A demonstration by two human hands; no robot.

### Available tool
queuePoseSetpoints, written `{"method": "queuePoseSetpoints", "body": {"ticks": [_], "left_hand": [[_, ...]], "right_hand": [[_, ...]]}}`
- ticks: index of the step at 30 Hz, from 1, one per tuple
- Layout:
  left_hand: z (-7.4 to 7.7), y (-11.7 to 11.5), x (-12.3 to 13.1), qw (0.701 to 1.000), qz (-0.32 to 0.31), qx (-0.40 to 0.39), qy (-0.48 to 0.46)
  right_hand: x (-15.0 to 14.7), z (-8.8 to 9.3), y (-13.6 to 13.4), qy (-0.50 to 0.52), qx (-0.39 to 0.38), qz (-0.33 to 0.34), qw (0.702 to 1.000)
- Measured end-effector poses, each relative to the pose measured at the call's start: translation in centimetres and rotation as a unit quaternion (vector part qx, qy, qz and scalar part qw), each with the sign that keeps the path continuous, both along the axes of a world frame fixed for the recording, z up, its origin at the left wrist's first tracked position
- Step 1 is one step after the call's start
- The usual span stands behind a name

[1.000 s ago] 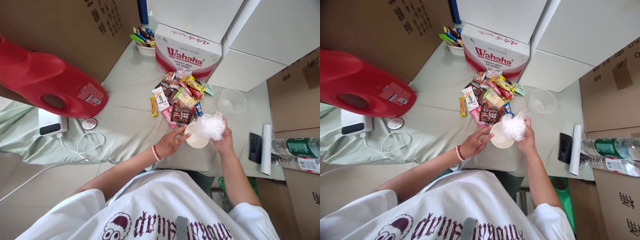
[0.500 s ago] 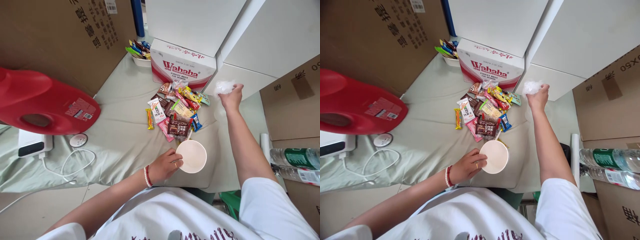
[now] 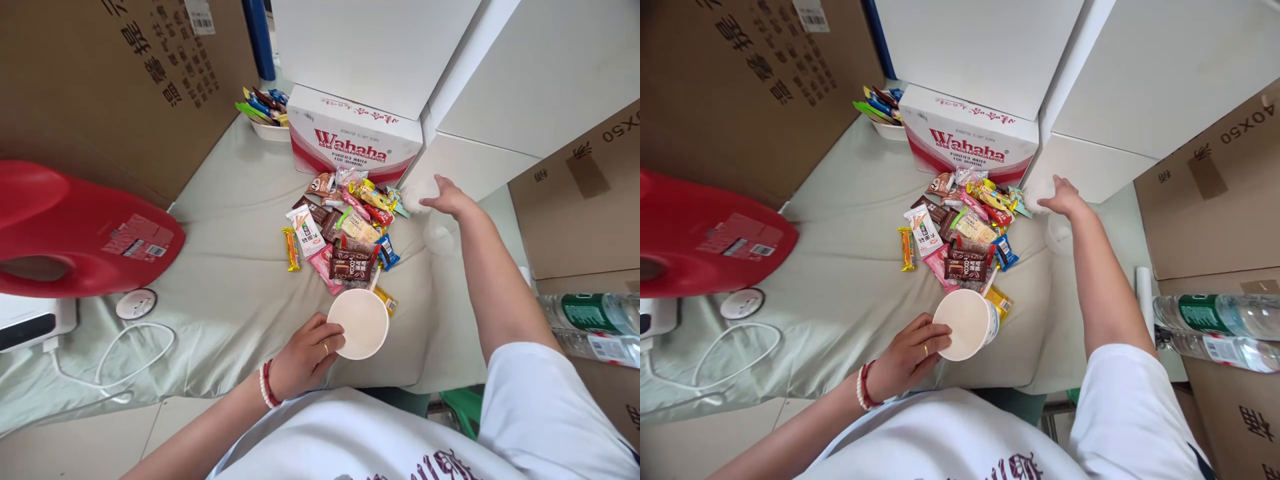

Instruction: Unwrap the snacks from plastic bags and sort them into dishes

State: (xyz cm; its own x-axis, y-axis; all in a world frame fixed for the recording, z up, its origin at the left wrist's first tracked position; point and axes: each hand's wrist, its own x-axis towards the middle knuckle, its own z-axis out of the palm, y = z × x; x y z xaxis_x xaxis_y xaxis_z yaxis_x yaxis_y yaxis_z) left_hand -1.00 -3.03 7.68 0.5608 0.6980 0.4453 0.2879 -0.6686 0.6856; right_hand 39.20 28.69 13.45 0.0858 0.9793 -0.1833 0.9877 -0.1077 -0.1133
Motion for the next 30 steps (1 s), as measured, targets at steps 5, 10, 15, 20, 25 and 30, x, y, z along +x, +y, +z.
{"method": "queuePoseSetpoints", "body": {"ticks": [5,10,15,20,25,30], "left_hand": [[-0.3,0.5,1.1,1.000,-0.017,-0.003,-0.003],[0.0,0.3,1.9,1.000,-0.026,0.012,-0.005],[1.3,-0.6,2.3,1.000,-0.019,0.001,0.013],[2.4,-1.8,2.9,0.999,0.010,-0.027,0.024],[2.3,-2.0,3.4,0.998,0.012,-0.058,0.035],[1.2,-1.0,5.3,0.996,-0.034,-0.076,0.033]], "right_hand": [[3.4,-0.5,-8.8,-0.062,-0.024,-0.013,0.998],[3.0,-3.9,-12.5,-0.049,-0.052,-0.055,0.996],[1.7,-4.5,-8.7,0.003,0.027,-0.019,0.999],[1.9,-3.9,-6.6,0.032,0.032,-0.002,0.999],[1.4,-1.9,-14.3,0.070,0.190,0.016,0.979],[-3.2,-1.6,-30.7,0.297,0.237,0.160,0.911]]}}
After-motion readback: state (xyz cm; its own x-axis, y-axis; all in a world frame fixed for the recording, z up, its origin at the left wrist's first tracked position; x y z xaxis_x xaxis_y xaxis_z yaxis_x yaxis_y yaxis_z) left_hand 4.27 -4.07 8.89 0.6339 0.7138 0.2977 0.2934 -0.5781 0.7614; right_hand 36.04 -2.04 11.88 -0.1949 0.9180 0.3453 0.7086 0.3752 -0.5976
